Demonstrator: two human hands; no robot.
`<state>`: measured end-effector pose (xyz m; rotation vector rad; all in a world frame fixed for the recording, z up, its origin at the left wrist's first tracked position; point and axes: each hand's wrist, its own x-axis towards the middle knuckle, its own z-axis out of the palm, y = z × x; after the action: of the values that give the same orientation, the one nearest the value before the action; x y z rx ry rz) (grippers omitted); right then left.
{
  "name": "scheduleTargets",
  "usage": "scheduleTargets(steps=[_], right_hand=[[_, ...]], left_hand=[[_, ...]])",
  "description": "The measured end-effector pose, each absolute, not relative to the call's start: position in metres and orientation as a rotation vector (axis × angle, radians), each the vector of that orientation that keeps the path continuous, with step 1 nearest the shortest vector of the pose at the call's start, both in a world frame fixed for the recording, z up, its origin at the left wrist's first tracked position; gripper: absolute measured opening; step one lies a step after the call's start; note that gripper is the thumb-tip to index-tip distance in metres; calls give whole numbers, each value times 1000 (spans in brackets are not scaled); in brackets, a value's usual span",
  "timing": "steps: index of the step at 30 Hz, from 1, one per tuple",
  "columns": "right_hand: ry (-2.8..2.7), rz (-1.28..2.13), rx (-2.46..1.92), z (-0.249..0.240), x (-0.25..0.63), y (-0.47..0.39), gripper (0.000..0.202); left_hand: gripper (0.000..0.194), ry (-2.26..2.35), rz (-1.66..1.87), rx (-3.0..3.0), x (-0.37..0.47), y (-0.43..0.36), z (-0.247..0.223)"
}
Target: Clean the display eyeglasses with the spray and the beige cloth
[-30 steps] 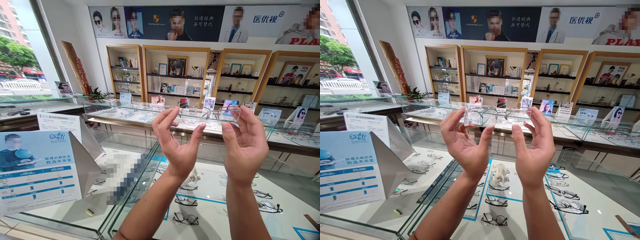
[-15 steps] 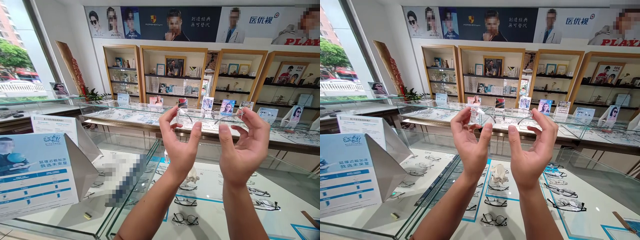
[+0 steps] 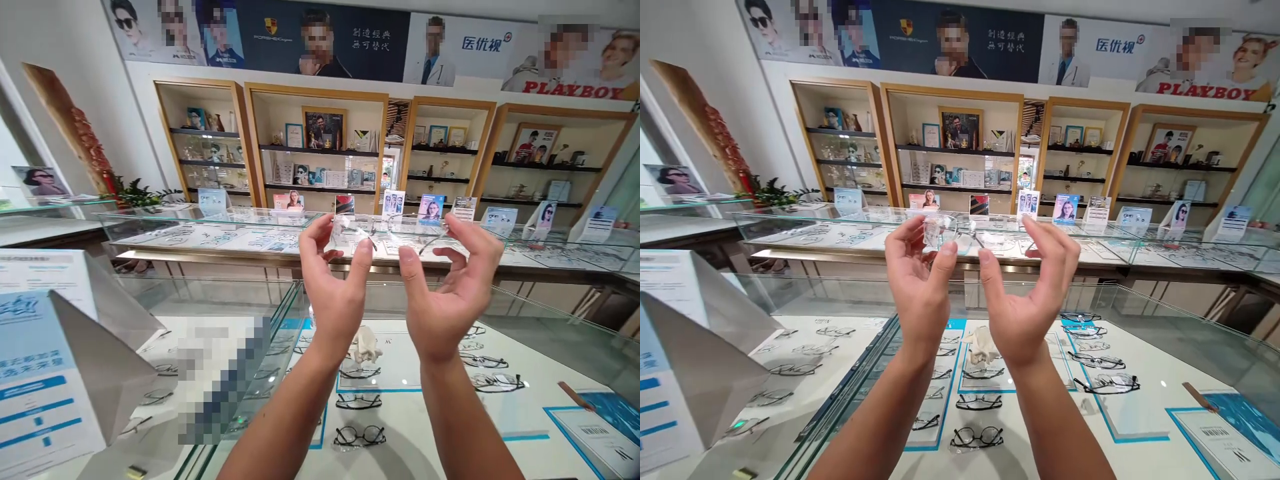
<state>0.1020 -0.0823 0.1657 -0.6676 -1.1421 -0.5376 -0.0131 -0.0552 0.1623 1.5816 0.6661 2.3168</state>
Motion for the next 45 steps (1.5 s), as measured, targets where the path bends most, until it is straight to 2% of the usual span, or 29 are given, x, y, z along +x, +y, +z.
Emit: scheduleTargets(steps=[11,23,27,31,36,41,45], right_hand=[[-1141,-700,-670,163,96,-80,54],[-1138,-677,-609,159,94,-70,59],[-1111,-713,-676,159,95,-72,58],[-1133,-541,-796,155,105,-75,57],[-1169,-315,-944,127,138,-59,58],[-1123,-394,-997,82,172,-33,55],[-1136,-287,-999,52,178,-21,55]], left_hand=[[57,562,2317,1495,-12,-45,161],[63,528,2514,1539,-10,-38,159],[62,598,2467,1530,-10,-39,157],[61,747,2323,1560,-3,-40,151],[66,769,2193,1699,20,-28,139],[74,821,2087,1786,45,-16,119],[81,892,2036,1811,44,-2,90]])
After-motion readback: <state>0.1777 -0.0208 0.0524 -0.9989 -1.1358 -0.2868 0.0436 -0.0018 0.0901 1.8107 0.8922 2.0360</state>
